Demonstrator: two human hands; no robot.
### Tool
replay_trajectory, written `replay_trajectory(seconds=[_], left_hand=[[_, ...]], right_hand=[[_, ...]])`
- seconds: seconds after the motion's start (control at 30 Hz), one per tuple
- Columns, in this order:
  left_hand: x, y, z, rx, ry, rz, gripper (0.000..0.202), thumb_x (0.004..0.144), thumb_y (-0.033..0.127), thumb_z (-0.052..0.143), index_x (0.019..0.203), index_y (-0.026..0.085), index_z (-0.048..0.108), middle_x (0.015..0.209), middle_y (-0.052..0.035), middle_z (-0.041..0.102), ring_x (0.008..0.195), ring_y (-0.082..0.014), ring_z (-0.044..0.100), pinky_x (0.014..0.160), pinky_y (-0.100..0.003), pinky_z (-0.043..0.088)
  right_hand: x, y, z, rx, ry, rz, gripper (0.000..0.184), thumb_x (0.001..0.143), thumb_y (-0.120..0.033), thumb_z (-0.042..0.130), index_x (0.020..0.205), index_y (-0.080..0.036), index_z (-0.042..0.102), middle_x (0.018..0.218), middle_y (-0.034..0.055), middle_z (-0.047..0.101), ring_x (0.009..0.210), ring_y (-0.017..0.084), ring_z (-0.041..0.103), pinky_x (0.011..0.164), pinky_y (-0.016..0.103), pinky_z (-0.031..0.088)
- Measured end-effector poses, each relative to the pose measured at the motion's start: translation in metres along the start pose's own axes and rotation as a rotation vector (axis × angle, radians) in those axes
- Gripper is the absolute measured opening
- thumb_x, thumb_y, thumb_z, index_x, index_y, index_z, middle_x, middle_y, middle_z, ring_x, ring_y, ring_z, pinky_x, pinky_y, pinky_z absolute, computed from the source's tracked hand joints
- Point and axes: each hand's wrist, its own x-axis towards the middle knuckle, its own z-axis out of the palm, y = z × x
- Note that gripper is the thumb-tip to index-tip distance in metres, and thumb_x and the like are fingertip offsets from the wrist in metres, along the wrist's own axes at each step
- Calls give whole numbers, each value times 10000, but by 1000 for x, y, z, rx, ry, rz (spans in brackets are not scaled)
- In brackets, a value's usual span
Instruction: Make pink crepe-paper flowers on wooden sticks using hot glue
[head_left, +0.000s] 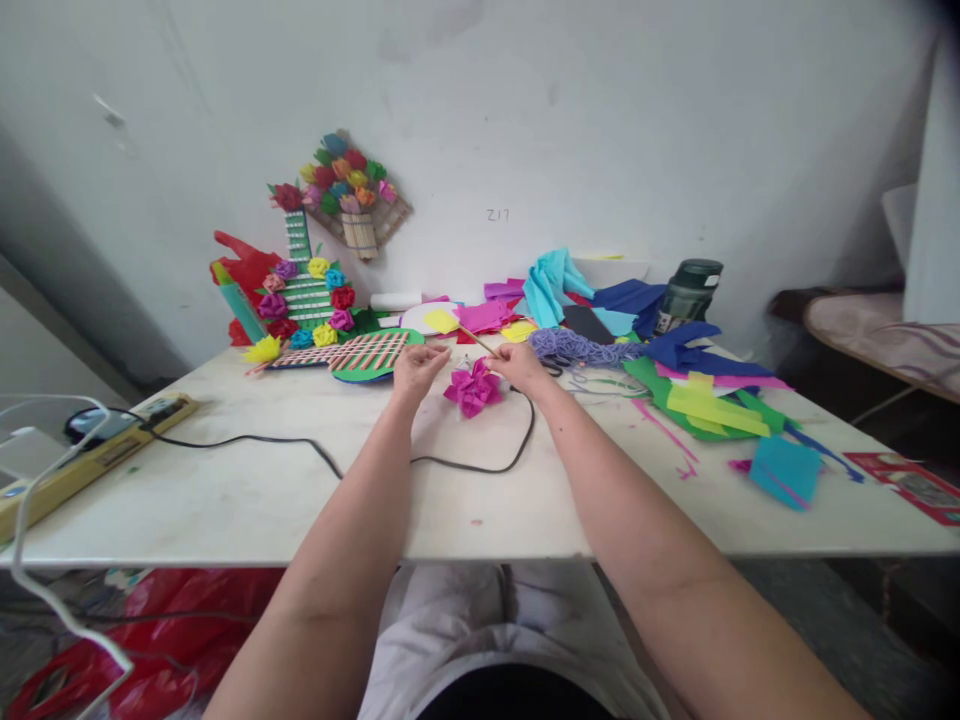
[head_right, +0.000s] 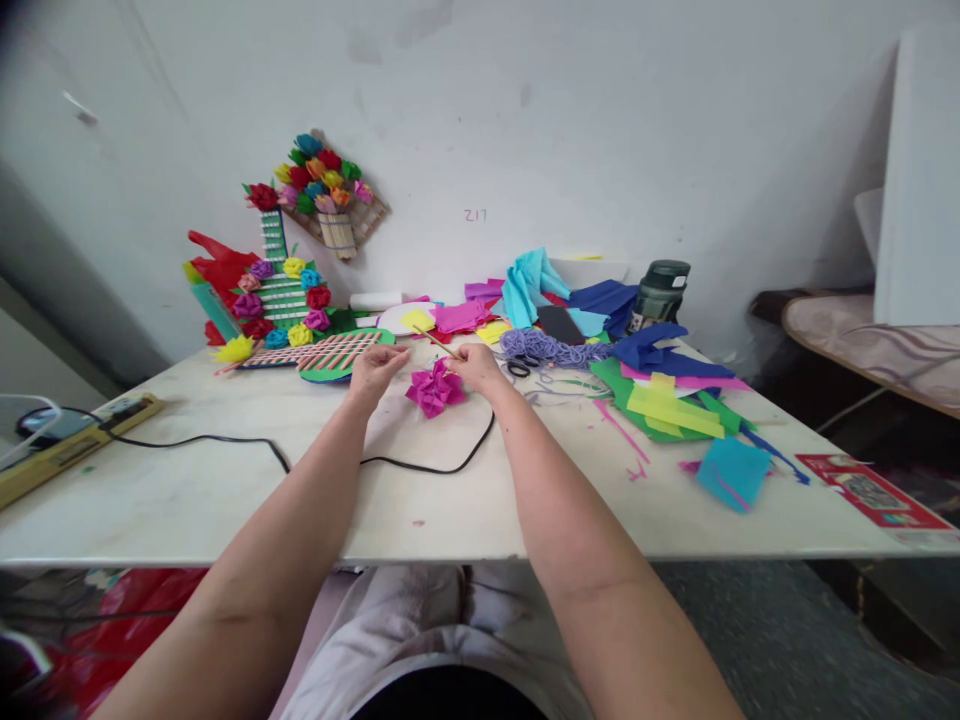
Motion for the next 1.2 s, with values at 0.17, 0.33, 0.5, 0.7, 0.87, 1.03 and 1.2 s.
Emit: replay_trajectory(seconds=[0.17, 0.33, 0.5, 0.7, 0.87, 1.03, 1.2], left_hand=[[-8, 8, 11, -42, -212, -99, 303, 630, 437, 718, 638, 136, 681, 596, -30, 622, 559, -123, 530, 536, -237, 385], [-11, 10, 12, -92, -322, -157, 343, 610, 449, 729, 662, 112, 696, 501, 0, 552, 465, -87, 436, 455, -225, 313], [-9, 3, 15, -128, -349, -201, 337, 581, 428, 739, 664, 105, 694, 529, -21, 592, 473, -97, 472, 462, -224, 343], [-9, 3, 17, -99, -291, -228, 307, 566, 398, 715, 642, 102, 674, 497, -2, 561, 443, -78, 432, 426, -205, 301], [-10, 5, 19, -75, -258, -281, 275, 559, 361, 687, 637, 100, 654, 466, 20, 515, 405, -61, 384, 402, -201, 260], [-10, 6, 20, -97, -255, -377, 224, 547, 313, 655, 621, 103, 633, 430, 37, 470, 374, -59, 364, 391, -206, 248], [-12, 11, 19, -161, -280, -454, 204, 537, 295, 657, 607, 113, 597, 416, 43, 453, 357, -57, 359, 379, -202, 238]], right_hand=[[-3, -3, 2, 31, -46, -26, 186, 638, -320, 590, 560, -162, 530, 487, -64, 417, 518, 80, 355, 520, 228, 278], [-3, -5, 2, 22, -53, -46, 162, 643, -312, 588, 596, -159, 563, 522, -51, 479, 550, 93, 399, 543, 230, 305], [-2, -4, 4, 26, -46, -68, 166, 657, -308, 587, 602, -153, 565, 549, -48, 497, 555, 90, 407, 564, 235, 316], [3, 3, 7, 9, -17, -132, 149, 688, -283, 585, 606, -161, 558, 579, -29, 533, 581, 104, 462, 586, 234, 358], [8, 11, 10, -47, 53, -326, 119, 703, -251, 590, 617, -174, 564, 731, 15, 579, 704, 135, 525, 679, 262, 414], [8, 10, 11, -12, 44, -439, 94, 707, -221, 592, 629, -180, 560, 823, 46, 595, 793, 155, 545, 739, 286, 429], [4, 7, 11, 58, -51, -413, 73, 710, -225, 583, 661, -170, 580, 787, 34, 605, 743, 143, 540, 694, 274, 425]])
